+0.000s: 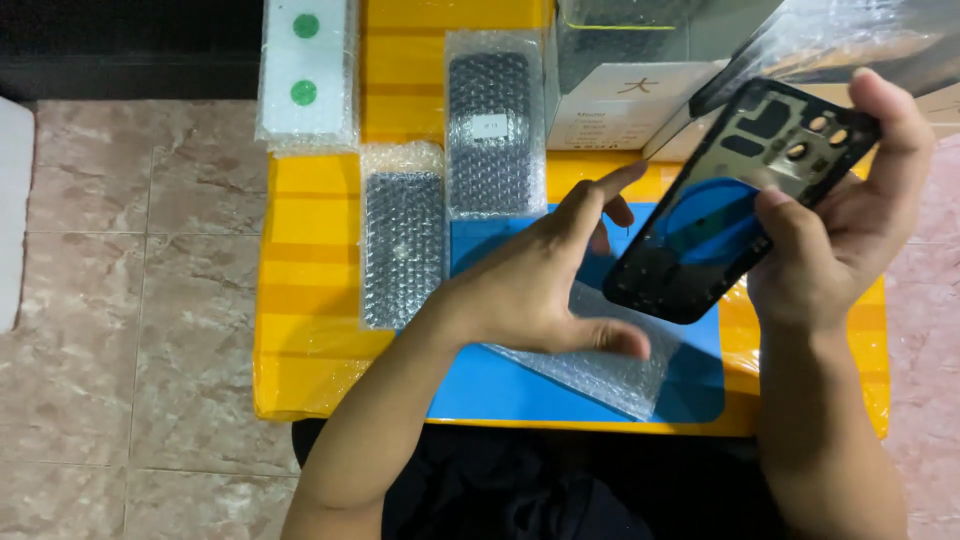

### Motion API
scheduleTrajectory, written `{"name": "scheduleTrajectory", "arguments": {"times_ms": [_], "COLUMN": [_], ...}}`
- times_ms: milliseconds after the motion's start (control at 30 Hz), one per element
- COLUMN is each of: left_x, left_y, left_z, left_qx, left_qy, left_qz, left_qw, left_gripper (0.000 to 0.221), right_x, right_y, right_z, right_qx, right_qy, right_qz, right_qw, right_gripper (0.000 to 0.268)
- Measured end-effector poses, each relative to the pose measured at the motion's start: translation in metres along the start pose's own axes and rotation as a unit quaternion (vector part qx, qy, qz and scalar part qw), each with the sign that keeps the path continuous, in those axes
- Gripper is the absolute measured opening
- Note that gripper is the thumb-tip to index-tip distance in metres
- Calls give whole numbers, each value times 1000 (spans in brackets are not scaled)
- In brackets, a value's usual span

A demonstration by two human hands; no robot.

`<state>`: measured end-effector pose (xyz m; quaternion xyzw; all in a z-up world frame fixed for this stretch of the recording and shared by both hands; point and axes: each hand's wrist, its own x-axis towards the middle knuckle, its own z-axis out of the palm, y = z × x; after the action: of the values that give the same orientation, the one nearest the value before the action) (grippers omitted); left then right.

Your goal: The person places a smartphone body and a camera housing into bubble wrap sleeves and positions them on a work surface alongside other packaged components.

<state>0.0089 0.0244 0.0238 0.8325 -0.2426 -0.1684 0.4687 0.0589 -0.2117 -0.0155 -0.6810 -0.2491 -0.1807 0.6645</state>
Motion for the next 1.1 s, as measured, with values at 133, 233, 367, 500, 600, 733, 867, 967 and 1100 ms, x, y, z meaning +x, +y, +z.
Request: {"name": "scheduleTrajectory", "arguments": {"times_ms": [133,233,367,500,600,733,867,967,1100], "left_x": [1,3,3,8,8,4,-2,-1,4], "left_y": [-16,-33,-45,-41,-28,5,8,4,-3], "left_z": [18,45,85,86,68,29,17,19,24], "left_qx": [55,202,379,384,312,261,229,218,234], "left_qy": [-67,-152,-101,-104,-82,-12,209,300,329], "left_qz": [65,55,73,61,21,-14,47,63,74], "left_qw": [994,966,917,915,946,965,950,927,912], "left_gripper": [133,135,140,118,106,88,86,82,87], "right_x": [2,-2,7,16,15,12,8,4,-5], "right_y": [27,40,22,5,4,12,18,23,21], "right_z": [-32,-47,-33,-16,-19,-24,-27,-22,-6], "right_qx": [72,21,24,72,84,75,72,85,80], "right_qy": [41,201,130,118,170,195,201,213,245], "right_qz": [-62,-16,-49,16,39,-50,-79,-70,-52], "right_qw": [995,979,990,990,981,977,974,971,965], "right_gripper": [69,25,28,55,60,60,63,61,60]}}
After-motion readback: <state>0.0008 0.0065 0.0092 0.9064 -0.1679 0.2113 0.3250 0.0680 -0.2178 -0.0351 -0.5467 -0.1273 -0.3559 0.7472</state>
